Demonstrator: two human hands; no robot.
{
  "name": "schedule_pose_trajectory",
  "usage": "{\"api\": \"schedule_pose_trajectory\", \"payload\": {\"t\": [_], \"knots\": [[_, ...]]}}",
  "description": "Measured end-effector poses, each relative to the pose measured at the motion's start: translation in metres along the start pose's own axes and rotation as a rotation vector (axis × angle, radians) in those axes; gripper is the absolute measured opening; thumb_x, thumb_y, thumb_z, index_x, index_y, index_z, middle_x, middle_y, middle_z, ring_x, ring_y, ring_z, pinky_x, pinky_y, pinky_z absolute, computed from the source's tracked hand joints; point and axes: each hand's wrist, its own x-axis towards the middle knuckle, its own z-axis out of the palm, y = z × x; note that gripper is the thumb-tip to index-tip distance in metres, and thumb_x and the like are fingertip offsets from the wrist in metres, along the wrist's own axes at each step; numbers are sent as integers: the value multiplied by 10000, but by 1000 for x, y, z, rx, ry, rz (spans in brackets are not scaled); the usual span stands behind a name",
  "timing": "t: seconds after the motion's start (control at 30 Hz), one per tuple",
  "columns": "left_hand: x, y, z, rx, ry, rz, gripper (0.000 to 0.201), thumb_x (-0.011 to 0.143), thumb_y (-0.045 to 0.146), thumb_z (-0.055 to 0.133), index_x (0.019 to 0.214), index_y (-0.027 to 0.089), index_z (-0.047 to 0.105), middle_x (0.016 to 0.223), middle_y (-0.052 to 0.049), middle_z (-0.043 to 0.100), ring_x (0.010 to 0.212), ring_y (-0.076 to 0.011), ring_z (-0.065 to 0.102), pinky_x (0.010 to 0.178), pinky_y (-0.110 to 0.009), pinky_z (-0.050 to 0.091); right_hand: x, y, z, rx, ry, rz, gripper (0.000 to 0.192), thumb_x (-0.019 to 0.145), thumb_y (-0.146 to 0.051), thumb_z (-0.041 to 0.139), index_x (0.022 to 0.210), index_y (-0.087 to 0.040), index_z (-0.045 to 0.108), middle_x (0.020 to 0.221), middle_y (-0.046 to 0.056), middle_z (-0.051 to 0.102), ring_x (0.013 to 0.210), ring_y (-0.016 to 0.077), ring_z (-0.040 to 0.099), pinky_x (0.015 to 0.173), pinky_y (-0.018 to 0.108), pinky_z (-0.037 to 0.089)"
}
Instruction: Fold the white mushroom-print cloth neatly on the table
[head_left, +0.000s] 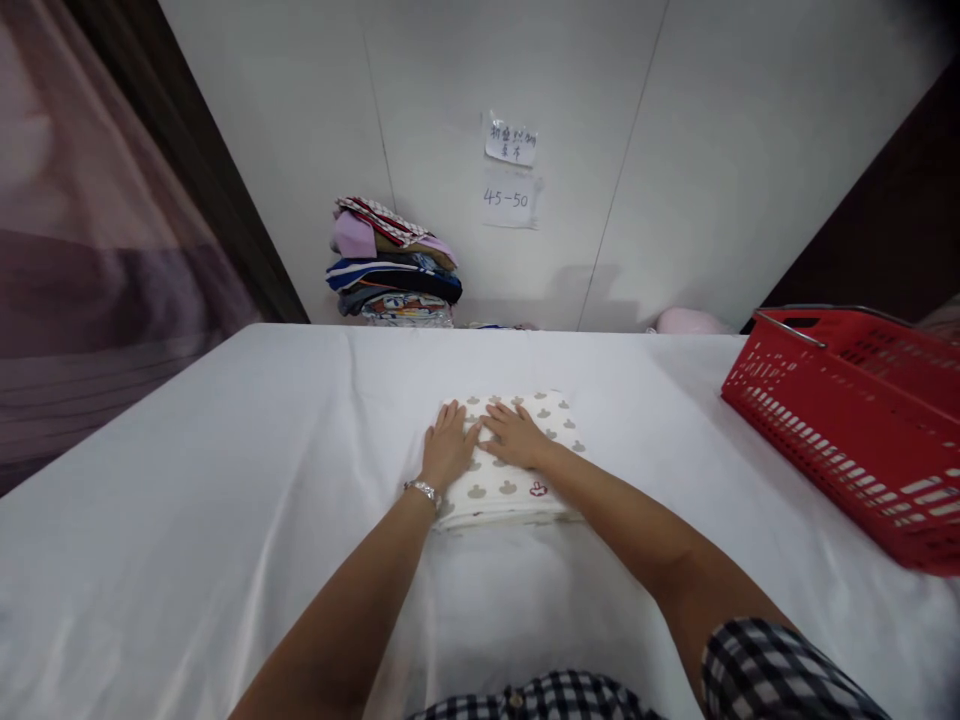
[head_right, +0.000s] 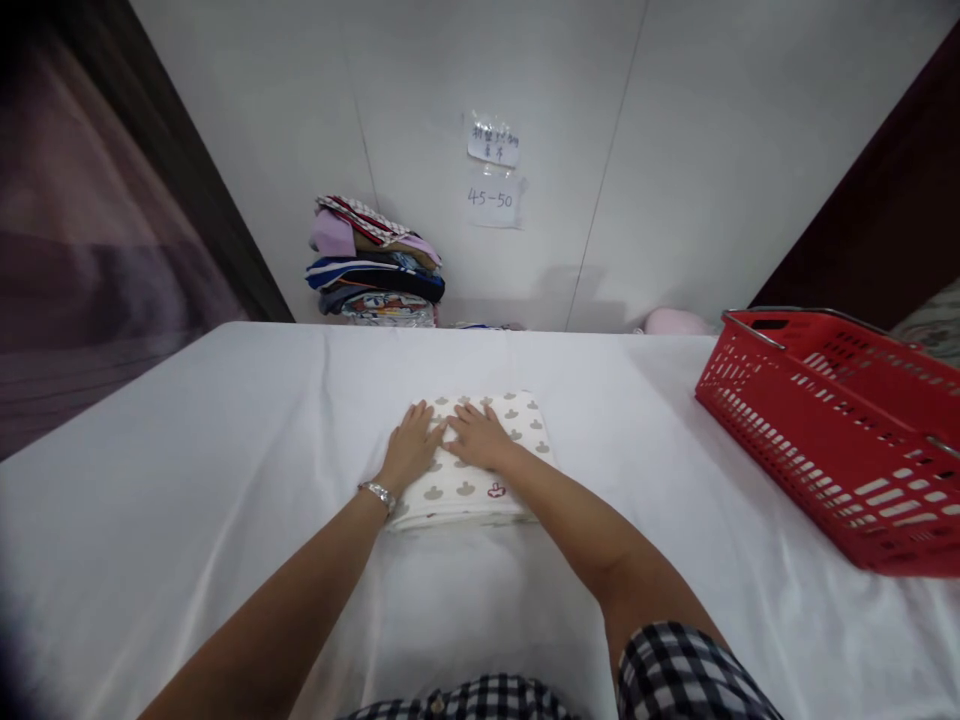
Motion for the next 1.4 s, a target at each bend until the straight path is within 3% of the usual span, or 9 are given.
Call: {"api": "schedule_pose_trajectory", "payload": {"t": [0.17, 0.3, 0.5, 0.63, 0.73, 0.87, 1.0, 1.2, 1.4], "knots": [[0, -2, 0, -33, 0, -10, 497, 937, 418, 294, 1389, 226, 375, 1531, -106, 243, 1424, -262, 141, 1103, -530, 210, -29, 44, -8, 47, 118, 128, 537, 908, -497, 415, 1366, -218, 440, 1517, 94, 271, 1417, 263, 157, 1124, 512, 88], [0, -3, 2, -40, 14, -26, 509, 931, 434, 295, 1387, 228, 388, 1534, -89, 239, 1416, -301, 157, 1105, -520, 212, -54, 69, -5, 277, 278, 375, 581, 859, -470, 493, 1353, -164, 461, 1523, 122, 243, 1417, 273, 155, 1135, 472, 154], [-1, -2, 0, -26, 18, -52, 501, 932, 435, 296, 1387, 252, 395, 1526, -75, 265, 1395, -293, 229, 1107, -492, 222, -77, 71, -5, 913, 448, 660, 768, 737, -426, 662, 1409, -220, 353, 1408, 100, 454, 1254, 278, 470, 1056, 452, 369], [-1, 0, -2, -22, 11, -51, 494, 932, 428, 298, 1383, 253, 400, 1526, -80, 263, 1389, -284, 245, 1105, -481, 224, -89, 64, -12, 1397, 315, 607, 672, 744, -404, 698, 1329, -227, 417, 1222, 123, 616, 1001, 271, 650, 864, 456, 532], [1, 0, -4, -15, -12, -55, 497, 930, 428, 301, 1387, 255, 392, 1528, -77, 258, 1393, -282, 238, 1106, -475, 218, -98, 60, -15, 1528, 185, 520, 531, 753, -353, 702, 1217, -208, 489, 1117, 119, 671, 919, 258, 680, 828, 451, 550], [-3, 4, -13, 74, 4, -32, 504, 925, 415, 325, 1392, 235, 384, 1526, -84, 261, 1401, -290, 212, 1106, -505, 205, -111, 55, -13, 1601, 100, 449, 535, 732, -278, 712, 1207, -209, 476, 1110, 121, 674, 911, 262, 684, 816, 471, 551], [-32, 19, -23, 211, 101, 166, 490, 926, 384, 353, 1373, 192, 409, 1503, -104, 311, 1407, -260, 202, 1136, -493, 120, -122, 50, -4, 1635, 173, 446, 599, 720, -252, 700, 1256, -234, 433, 1127, 106, 667, 923, 261, 681, 805, 477, 553], [-103, 35, -5, 224, 7, 623, 764, 812, 597, 494, 1436, 209, 284, 1500, -113, 315, 1397, -278, 236, 1143, -518, 109, -121, 43, -4, 1672, 261, 444, 545, 730, -243, 647, 1240, -215, 457, 1101, 113, 678, 926, 276, 678, 789, 465, 560], [-122, 31, 13, 278, 114, 575, 749, 807, 473, 557, 1437, 183, 273, 1505, -139, 290, 1401, -303, 213, 1133, -535, 134, -117, 32, -22, 1679, 226, 489, 450, 752, -266, 552, 1187, -160, 513, 1050, 126, 695, 957, 285, 669, 850, 460, 533]]}}
